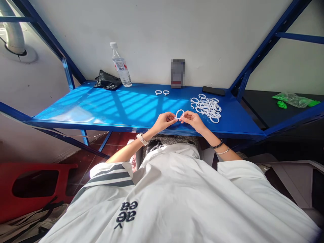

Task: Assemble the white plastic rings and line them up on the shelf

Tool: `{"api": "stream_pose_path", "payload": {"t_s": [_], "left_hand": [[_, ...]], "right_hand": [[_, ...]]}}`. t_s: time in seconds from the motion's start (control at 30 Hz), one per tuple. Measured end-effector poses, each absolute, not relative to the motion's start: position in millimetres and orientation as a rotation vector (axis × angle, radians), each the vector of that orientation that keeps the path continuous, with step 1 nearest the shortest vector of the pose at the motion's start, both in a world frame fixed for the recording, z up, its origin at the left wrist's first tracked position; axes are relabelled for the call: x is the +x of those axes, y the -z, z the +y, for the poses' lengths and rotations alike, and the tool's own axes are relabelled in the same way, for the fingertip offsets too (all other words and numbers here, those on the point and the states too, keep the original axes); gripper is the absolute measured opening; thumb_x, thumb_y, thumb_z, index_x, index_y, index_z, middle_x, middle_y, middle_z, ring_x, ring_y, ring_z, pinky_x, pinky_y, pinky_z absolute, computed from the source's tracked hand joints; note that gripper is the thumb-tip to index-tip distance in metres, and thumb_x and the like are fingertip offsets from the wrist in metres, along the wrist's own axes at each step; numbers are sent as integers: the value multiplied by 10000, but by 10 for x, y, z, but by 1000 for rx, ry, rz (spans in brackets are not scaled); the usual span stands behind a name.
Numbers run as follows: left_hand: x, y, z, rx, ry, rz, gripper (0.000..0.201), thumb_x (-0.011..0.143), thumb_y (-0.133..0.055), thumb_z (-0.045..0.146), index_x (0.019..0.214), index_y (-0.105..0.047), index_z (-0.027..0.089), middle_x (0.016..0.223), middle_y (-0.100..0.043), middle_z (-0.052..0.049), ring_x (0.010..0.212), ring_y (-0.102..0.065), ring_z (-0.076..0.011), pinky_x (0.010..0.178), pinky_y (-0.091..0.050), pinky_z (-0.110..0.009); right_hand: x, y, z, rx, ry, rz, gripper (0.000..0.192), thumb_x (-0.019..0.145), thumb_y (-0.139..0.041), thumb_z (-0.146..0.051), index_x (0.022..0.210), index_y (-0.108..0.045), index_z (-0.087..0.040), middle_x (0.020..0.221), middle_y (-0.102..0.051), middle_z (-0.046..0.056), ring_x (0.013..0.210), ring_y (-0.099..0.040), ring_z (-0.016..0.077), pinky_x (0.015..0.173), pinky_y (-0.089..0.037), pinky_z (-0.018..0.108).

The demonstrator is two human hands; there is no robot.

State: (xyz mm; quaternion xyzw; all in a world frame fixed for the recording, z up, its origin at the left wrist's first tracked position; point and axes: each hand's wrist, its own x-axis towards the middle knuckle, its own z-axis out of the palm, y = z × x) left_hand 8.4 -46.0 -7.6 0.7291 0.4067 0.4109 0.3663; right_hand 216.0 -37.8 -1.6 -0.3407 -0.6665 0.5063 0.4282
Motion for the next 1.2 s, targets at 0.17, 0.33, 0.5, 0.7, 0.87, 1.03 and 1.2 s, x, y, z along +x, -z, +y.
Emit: {"api": "stream_pose_path", "payload": {"t_s": [0.17,0.33,0.5,0.7,0.87,1.03,1.2], "left_hand": [[70,82,-455,1900,-1062,1059,568,763,-650,688,877,-687,133,824,-709,-74,656,-604,-138,597,-470,-243],[55,71,-451,1915,-1038,1041,565,793,-621,677,881,-701,124,841,-711,-80,669,-594,-140,607,-459,-244],[45,52,-448,1884,-1006,1007,566,783,-636,672,861,-700,115,811,-704,-72,660,-575,-135,611,-446,-242],[7,23,-432,1811,-888,920,500,777,-679,603,870,-707,112,781,-690,-57,652,-561,-131,607,-415,-245],[-33,20,-384,1677,-854,762,413,781,-710,523,828,-708,113,811,-697,-69,755,-606,-156,734,-458,-279],[-57,21,-364,1628,-867,705,409,829,-674,519,866,-711,114,834,-693,-73,762,-596,-148,753,-460,-287],[-45,23,-374,1635,-872,691,467,851,-632,573,907,-692,113,817,-678,-63,741,-580,-139,740,-457,-283]], "right_hand": [[2160,15,-384,-837,-1267,-1686,339,736,-791,-507,824,-659,-208,813,-738,27,716,-679,166,776,-565,340],[2150,36,-375,-841,-1266,-1636,373,739,-781,-529,874,-640,-211,802,-722,20,667,-644,143,703,-541,307],[2159,70,-349,-837,-1224,-1548,400,760,-768,-528,964,-594,-231,770,-684,-15,638,-616,120,622,-487,258],[2160,47,-358,-827,-1221,-1627,446,798,-720,-565,1082,-652,-229,747,-659,-9,622,-580,120,616,-486,266],[2141,15,-380,-865,-1218,-1648,435,779,-713,-613,953,-705,-214,671,-633,-1,629,-581,137,604,-487,276],[2136,-6,-393,-888,-1204,-1635,432,765,-720,-631,876,-701,-214,650,-621,-5,614,-574,131,604,-485,274],[2134,-14,-390,-907,-1233,-1579,467,714,-747,-660,824,-675,-211,629,-613,-13,591,-558,123,599,-487,272]]}}
